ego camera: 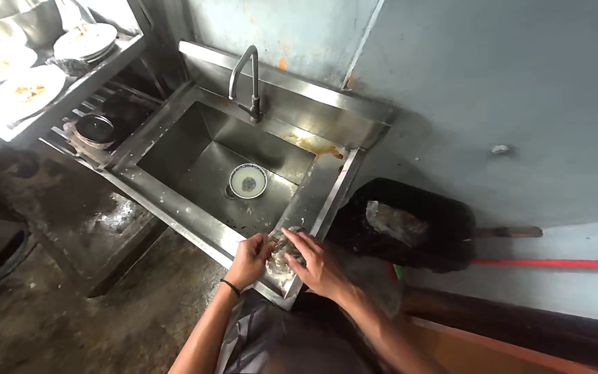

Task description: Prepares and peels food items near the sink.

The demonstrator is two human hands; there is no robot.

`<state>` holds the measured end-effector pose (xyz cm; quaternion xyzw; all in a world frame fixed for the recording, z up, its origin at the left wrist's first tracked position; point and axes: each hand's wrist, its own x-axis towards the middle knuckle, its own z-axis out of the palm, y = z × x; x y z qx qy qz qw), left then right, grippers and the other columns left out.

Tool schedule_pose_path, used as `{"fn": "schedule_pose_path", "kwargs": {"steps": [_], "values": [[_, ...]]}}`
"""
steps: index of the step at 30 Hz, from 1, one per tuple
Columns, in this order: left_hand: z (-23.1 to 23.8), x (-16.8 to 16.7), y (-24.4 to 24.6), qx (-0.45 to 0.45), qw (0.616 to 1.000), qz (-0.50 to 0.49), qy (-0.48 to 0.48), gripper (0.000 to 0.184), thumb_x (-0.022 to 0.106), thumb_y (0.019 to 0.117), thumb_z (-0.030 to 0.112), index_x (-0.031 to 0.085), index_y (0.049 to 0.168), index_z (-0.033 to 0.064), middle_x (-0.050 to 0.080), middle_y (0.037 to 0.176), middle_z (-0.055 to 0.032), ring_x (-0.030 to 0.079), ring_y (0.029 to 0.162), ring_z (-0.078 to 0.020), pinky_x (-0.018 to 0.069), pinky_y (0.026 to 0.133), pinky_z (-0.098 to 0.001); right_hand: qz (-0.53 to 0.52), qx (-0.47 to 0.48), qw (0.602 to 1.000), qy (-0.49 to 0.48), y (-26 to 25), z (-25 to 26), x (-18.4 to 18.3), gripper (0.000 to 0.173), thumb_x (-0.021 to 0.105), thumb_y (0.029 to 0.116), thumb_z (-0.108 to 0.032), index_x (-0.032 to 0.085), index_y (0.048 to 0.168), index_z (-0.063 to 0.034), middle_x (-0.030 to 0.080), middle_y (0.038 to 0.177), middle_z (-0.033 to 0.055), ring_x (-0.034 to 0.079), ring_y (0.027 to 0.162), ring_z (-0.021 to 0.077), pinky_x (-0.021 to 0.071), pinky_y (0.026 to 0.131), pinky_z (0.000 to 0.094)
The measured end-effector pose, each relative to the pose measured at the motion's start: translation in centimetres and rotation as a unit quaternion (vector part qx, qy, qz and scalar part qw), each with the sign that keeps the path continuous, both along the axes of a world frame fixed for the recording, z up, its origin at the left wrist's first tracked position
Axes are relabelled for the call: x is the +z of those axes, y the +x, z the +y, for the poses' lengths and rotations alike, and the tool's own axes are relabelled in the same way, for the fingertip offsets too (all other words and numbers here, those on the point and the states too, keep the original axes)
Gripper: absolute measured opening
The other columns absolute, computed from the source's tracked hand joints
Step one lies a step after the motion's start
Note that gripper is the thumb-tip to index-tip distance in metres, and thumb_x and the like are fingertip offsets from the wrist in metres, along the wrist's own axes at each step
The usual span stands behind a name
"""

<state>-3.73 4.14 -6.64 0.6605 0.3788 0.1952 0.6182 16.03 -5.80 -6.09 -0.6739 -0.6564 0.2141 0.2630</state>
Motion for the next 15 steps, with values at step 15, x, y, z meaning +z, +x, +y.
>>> {"fn": "schedule_pose_path", "kwargs": {"steps": [15], "values": [[-0.7,2.6,1.2,0.015,0.996,0.02,0.089,0.014,0.068,0.0993,0.019,0.068,0.107,0.0066,0.069,0.077,-0.0014,0.066,0.063,-0.0116,0.059,0.063,-0.0299,-0.111,0.106,0.987,-0.036,1.1,2.0,2.8,0.029,0.054,0.1011,-0.037,0.068,0.105,-0.0125,0.066,0.111,0.0047,0.065,0.109,0.02,0.0551,0.089,0.0402]]}}
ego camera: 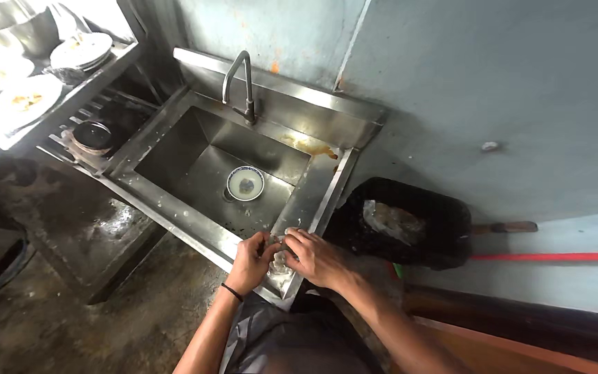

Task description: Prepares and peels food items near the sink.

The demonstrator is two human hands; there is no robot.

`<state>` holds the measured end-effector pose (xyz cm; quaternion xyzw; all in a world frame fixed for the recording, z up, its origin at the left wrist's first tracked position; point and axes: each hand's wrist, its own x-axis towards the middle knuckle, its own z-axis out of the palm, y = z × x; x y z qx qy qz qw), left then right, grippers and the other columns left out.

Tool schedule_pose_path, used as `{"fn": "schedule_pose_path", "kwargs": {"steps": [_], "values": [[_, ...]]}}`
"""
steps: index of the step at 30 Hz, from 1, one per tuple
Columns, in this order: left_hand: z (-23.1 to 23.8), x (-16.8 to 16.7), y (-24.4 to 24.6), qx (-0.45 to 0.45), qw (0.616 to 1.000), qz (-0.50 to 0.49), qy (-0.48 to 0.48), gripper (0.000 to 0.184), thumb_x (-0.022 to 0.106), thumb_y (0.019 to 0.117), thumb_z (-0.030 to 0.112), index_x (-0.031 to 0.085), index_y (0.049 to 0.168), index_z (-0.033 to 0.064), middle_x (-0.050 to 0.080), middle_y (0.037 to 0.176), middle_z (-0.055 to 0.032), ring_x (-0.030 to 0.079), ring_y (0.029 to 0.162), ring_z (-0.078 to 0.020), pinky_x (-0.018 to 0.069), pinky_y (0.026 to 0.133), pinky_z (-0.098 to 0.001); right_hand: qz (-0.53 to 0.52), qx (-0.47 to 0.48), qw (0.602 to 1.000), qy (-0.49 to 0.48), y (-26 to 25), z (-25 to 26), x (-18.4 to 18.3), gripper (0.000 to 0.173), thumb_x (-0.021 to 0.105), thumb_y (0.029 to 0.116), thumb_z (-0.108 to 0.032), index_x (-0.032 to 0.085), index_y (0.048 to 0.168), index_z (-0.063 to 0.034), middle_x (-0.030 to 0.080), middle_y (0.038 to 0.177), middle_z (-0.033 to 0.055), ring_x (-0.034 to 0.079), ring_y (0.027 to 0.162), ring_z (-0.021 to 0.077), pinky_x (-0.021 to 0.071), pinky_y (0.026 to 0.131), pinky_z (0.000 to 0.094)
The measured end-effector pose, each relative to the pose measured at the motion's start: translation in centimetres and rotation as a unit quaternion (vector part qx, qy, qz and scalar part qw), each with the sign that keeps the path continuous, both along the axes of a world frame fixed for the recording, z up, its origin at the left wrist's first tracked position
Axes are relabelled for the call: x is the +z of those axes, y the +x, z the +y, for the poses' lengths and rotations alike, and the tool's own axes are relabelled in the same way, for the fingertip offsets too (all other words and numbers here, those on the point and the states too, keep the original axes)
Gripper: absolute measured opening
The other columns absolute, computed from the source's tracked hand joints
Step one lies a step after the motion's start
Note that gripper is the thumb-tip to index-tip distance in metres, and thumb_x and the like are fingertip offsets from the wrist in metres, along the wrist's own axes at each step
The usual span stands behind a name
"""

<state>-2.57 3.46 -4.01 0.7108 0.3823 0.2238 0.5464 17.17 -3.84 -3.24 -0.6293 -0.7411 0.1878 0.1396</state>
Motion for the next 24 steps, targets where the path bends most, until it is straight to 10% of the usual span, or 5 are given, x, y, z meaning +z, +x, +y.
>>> {"fn": "schedule_pose_path", "kwargs": {"steps": [8,18,24], "values": [[-0.7,0.0,0.7,-0.001,0.999,-0.02,0.026,0.011,0.068,0.0986,0.016,0.07,0.103,0.0063,0.072,0.079,-0.0014,0.068,0.065,-0.0102,0.0606,0.065,-0.0293,-0.002,0.024,0.99,-0.138,-0.2,0.2,1.3,0.038,0.045,0.1062,-0.03,0.062,0.131,-0.007,0.066,0.127,0.0129,0.065,0.115,0.0287,0.0511,0.095,0.0498],[-1.0,-0.9,0.8,-0.017,0.999,-0.018,0.036,0.014,0.066,0.0994,0.018,0.072,0.102,0.0059,0.072,0.078,0.0001,0.068,0.065,-0.009,0.0605,0.065,-0.0273,0.031,0.031,0.983,-0.176,-0.3,0.2,1.8,0.035,0.046,0.105,-0.029,0.064,0.108,0.0002,0.068,0.097,0.019,0.069,0.096,0.0357,0.0535,0.084,0.0529],[-1.0,-1.1,1.4,0.034,0.993,-0.115,-0.023,0.011,0.066,0.0975,0.009,0.07,0.104,0.0013,0.072,0.077,-0.0056,0.067,0.062,-0.0136,0.0578,0.06,-0.0285,0.255,-0.089,0.954,-0.131,0.0,0.2,0.6,0.034,0.046,0.1038,-0.023,0.064,0.084,-0.002,0.054,0.068,0.008,0.056,0.065,0.0205,0.0481,0.065,0.0411]]}}
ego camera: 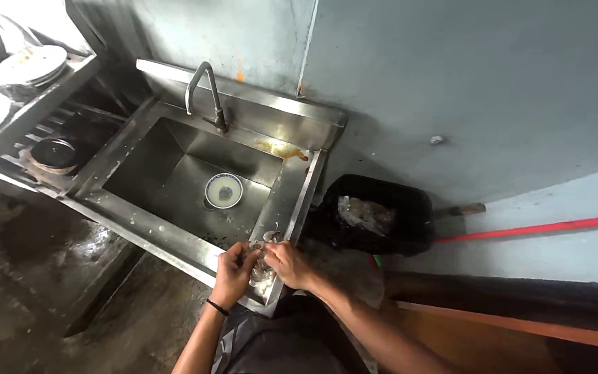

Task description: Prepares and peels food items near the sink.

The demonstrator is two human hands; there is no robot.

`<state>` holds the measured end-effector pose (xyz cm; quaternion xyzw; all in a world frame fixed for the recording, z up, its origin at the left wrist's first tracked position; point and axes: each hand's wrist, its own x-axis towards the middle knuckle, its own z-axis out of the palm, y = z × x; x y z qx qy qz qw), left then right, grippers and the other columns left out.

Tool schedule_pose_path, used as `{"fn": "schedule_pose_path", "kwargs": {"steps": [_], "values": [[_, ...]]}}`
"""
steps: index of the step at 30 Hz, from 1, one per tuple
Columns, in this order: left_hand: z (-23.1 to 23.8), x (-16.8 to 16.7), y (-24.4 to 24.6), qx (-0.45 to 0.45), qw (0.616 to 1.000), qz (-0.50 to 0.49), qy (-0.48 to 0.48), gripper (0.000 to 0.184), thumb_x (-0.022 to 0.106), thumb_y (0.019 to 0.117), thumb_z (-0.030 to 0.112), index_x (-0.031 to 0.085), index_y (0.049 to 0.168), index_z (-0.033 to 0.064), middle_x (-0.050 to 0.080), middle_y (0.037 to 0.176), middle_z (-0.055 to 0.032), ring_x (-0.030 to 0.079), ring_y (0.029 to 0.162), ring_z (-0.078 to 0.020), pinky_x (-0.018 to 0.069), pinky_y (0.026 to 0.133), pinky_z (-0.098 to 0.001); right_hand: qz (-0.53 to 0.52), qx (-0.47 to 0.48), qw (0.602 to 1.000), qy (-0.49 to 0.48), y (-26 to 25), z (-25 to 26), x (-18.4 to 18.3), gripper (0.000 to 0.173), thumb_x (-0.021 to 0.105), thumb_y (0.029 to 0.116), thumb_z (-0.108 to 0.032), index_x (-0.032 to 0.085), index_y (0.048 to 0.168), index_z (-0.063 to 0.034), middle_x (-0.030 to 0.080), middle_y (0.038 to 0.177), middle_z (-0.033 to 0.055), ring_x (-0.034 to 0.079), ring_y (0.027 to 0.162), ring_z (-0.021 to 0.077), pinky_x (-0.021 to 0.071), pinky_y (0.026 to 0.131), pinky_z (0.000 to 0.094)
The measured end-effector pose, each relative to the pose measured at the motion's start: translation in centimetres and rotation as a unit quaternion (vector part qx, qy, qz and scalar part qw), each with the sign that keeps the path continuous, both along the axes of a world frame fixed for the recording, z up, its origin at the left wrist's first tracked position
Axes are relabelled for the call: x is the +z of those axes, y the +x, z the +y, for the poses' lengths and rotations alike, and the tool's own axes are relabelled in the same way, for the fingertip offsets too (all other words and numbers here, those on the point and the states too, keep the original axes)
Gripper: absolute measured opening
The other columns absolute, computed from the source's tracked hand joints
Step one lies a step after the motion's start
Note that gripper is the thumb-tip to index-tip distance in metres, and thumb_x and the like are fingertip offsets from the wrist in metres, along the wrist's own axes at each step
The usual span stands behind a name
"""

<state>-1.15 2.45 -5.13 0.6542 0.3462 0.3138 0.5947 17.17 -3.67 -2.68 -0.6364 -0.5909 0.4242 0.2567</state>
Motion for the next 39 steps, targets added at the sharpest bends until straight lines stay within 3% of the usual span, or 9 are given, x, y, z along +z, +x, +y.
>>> {"fn": "schedule_pose_path", "kwargs": {"steps": [10,13,15,17,19,23,28,34,39], "values": [[0.6,0.7,0.7,0.043,0.994,-0.102,-0.008,0.014,0.065,0.0996,0.008,0.074,0.108,0.0024,0.071,0.086,-0.0098,0.065,0.065,-0.0159,0.0584,0.063,-0.03,0.266,-0.228,0.935,0.051,3.7,-0.7,-0.3,0.032,0.037,0.1029,-0.021,0.058,0.081,-0.0121,0.045,0.062,-0.0063,0.043,0.053,0.0057,0.0396,0.051,0.0254],[1.2,1.2,0.1,0.054,0.992,-0.118,0.0,0.013,0.068,0.0969,0.007,0.075,0.108,0.0051,0.07,0.102,-0.011,0.067,0.075,-0.0194,0.061,0.067,-0.0338,0.092,-0.319,0.941,0.063,9.7,-1.9,0.9,0.035,0.036,0.1069,-0.023,0.064,0.093,-0.007,0.058,0.076,0.0017,0.054,0.062,0.012,0.0486,0.058,0.0316],[1.6,1.7,-0.3,0.063,0.991,-0.119,0.018,0.016,0.069,0.0948,0.005,0.077,0.109,0.0057,0.068,0.109,-0.011,0.068,0.082,-0.0209,0.062,0.07,-0.0338,-0.121,-0.378,0.918,0.025,15.9,-3.6,1.0,0.039,0.041,0.1108,-0.027,0.067,0.116,0.002,0.068,0.106,0.0216,0.067,0.092,0.035,0.0556,0.081,0.057],[1.8,2.2,-0.7,0.063,0.991,-0.111,0.037,0.018,0.071,0.0932,0.003,0.077,0.11,0.0058,0.067,0.111,-0.0108,0.068,0.087,-0.0217,0.0625,0.073,-0.0337,-0.281,-0.442,0.849,-0.073,21.6,-5.8,-0.4,0.064,0.043,0.1086,-0.045,0.049,0.142,0.0094,0.051,0.136,0.0412,0.053,0.123,0.0588,0.0415,0.099,0.0758],[1.8,2.9,-0.8,0.053,0.993,-0.092,0.047,0.019,0.071,0.0926,0.002,0.074,0.111,0.0054,0.069,0.111,-0.0107,0.07,0.085,-0.0215,0.0631,0.073,-0.0346,-0.324,-0.479,0.796,-0.179,24.3,-6.8,-0.2,0.076,0.045,0.1077,-0.046,0.03,0.153,0.014,0.029,0.154,0.0434,0.038,0.139,0.0593,0.0345,0.11,0.0719],[1.5,3.7,-0.1,0.03,0.995,-0.061,0.069,0.023,0.076,0.0884,-0.002,0.072,0.11,0.0044,0.072,0.108,-0.0092,0.072,0.082,-0.0208,0.0647,0.076,-0.0368,-0.277,-0.389,0.878,-0.044,18.9,-4.9,3.1,0.041,0.053,0.1043,-0.019,0.058,0.138,0.0038,0.057,0.131,0.0347,0.059,0.116,0.054,0.0465,0.094,0.0742],[1.7,4.8,1.0,-0.051,0.99,-0.009,0.133,0.018,0.077,0.0902,0.005,0.073,0.108,0.0075,0.074,0.104,-0.0022,0.072,0.084,-0.014,0.0643,0.078,-0.0338,-0.01,-0.098,0.989,0.108,6.3,-1.8,4.7,0.031,0.056,0.1042,-0.036,0.075,0.125,-0.0231,0.07,0.103,-0.0046,0.068,0.086,0.0084,0.0616,0.076,0.0325],[1.3,5.6,2.2,0.047,0.995,-0.08,0.041,0.025,0.078,0.0875,0.001,0.069,0.111,0.0025,0.073,0.097,-0.0096,0.071,0.079,-0.0204,0.0636,0.072,-0.0363,0.023,-0.148,0.969,0.198,1.5,-0.3,3.9,0.023,0.064,0.1011,-0.028,0.079,0.116,-0.0184,0.067,0.086,-0.0067,0.063,0.07,0.0027,0.0586,0.063,0.0212],[0.1,5.9,3.0,0.129,0.986,-0.08,-0.074,0.014,0.069,0.0974,0.011,0.073,0.107,0.001,0.074,0.087,-0.0125,0.072,0.074,-0.022,0.0633,0.071,-0.0361,-0.094,-0.169,0.944,0.268,-1.7,0.1,3.8,0.033,0.055,0.1036,-0.019,0.071,0.13,-0.0083,0.069,0.101,0.0019,0.066,0.084,0.0058,0.0593,0.075,0.0239]]}}
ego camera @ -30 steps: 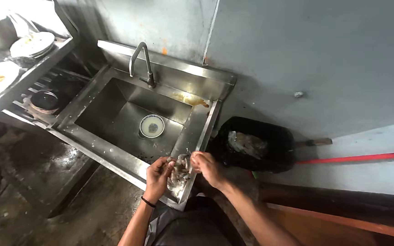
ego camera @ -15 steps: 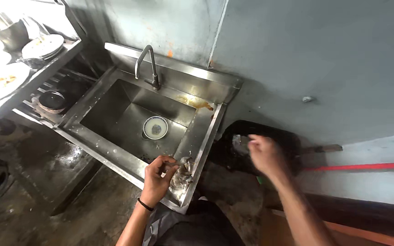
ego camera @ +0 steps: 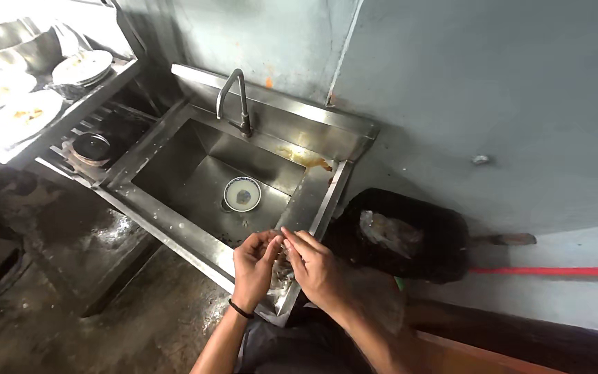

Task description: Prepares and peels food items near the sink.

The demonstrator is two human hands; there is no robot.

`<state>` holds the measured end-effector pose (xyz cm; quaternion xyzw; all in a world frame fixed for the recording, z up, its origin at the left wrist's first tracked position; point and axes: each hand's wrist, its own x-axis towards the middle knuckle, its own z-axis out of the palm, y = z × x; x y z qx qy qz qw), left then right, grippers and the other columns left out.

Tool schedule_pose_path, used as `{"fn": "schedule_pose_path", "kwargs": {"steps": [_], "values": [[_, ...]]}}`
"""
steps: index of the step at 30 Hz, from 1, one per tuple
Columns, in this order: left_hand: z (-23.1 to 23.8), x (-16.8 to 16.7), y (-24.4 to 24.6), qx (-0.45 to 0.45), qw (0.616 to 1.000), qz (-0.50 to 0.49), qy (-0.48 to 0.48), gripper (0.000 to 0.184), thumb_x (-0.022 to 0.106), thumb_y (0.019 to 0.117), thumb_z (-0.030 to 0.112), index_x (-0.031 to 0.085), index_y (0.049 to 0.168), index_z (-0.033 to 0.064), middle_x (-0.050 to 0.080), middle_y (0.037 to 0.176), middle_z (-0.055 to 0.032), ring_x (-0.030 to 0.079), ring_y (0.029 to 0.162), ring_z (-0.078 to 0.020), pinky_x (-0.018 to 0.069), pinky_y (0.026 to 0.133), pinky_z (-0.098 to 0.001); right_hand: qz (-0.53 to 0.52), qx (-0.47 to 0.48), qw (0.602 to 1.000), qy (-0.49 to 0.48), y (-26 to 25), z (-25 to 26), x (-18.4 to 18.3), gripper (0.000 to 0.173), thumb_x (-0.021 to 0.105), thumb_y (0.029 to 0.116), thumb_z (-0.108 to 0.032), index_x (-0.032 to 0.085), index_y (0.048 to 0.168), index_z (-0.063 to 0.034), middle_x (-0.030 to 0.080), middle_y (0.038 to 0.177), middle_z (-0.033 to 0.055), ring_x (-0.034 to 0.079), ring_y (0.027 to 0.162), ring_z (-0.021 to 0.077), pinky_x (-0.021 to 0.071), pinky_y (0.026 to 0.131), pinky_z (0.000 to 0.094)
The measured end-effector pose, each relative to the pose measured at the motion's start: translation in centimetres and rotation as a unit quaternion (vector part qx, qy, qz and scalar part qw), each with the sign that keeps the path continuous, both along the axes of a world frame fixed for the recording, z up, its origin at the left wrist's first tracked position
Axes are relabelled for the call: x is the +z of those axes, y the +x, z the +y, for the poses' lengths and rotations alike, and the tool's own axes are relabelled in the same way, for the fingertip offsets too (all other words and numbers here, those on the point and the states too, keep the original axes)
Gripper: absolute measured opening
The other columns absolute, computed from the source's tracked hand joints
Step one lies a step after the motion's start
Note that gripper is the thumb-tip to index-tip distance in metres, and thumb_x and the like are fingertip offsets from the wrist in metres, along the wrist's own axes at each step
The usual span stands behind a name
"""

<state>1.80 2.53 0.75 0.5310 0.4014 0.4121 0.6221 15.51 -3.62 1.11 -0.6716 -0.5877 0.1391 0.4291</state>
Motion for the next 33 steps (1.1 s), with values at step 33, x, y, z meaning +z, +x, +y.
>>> {"fn": "schedule_pose_path", "kwargs": {"steps": [33], "values": [[-0.1,0.2,-1.7,-0.062,0.989,0.092,0.094,0.012,0.069,0.0921,0.011,0.071,0.082,0.0053,0.068,0.067,-0.0029,0.067,0.056,-0.0139,0.061,0.056,-0.0311,-0.207,0.127,0.97,-0.025,1.2,0.7,1.9,0.016,0.069,0.0925,-0.022,0.07,0.096,-0.0061,0.063,0.088,0.0048,0.066,0.077,0.0154,0.0596,0.066,0.0286]]}}
